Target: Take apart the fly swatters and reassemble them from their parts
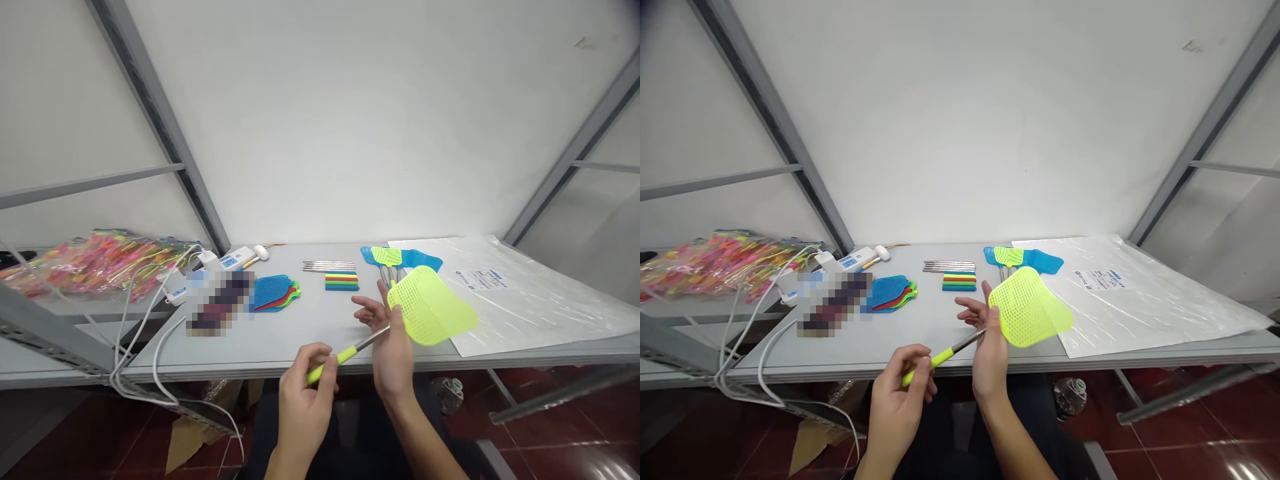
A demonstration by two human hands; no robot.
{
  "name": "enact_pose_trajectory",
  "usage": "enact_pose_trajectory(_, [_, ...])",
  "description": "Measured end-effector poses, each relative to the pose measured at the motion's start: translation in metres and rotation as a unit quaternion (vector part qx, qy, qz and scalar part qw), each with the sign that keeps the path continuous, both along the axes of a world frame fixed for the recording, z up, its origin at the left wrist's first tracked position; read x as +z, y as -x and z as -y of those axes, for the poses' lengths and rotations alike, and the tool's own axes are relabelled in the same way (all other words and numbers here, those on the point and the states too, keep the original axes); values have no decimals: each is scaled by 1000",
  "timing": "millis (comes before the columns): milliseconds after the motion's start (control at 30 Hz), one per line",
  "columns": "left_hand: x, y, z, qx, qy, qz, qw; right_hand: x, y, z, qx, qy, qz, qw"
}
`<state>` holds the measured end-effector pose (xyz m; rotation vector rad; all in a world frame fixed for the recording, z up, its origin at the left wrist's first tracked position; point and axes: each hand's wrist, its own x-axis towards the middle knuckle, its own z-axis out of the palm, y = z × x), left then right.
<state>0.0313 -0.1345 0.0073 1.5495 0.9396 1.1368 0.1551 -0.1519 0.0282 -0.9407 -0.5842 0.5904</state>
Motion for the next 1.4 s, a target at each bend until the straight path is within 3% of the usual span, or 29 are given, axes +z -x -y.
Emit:
enact_pose_trajectory(100, [0,-12,7,-120,111,24,986,2,1,7,66,42,81,994])
enact_pose_trajectory(167, [2,-26,10,-147,171,97,969,-1,5,13,82,74,135,985])
enact_pose_trajectory(233, [6,-43,11,-147,190,143,960,-3,2,17,46,119,198,972])
enact_pose_trajectory(333, [16,-68,3,-213,181,77,957,0,-22,20,-40,209,281,936])
enact_pose_trajectory(400, [23,-82,-8,-287,117,-10,951,7,-49,20,-77,300,331,891])
enact_pose_trajectory(467, [28,-92,-20,-331,-14,-90,939,14,-78,18,-96,403,370,832])
enact_pose_trajectory(533, [29,-99,-34,-322,-143,-147,924,21,-104,12,-112,485,386,776])
enact_pose_trajectory(633, [22,-105,-55,-279,-237,-191,911,25,-134,-3,-129,561,388,720])
enact_pose_trajectory(933, [-4,-110,-79,-239,-295,-254,889,11,-177,-44,-102,609,411,671])
enact_pose_trajectory(1400, [-6,-110,-76,-246,-295,-254,888,-1,-159,-46,-99,643,453,609])
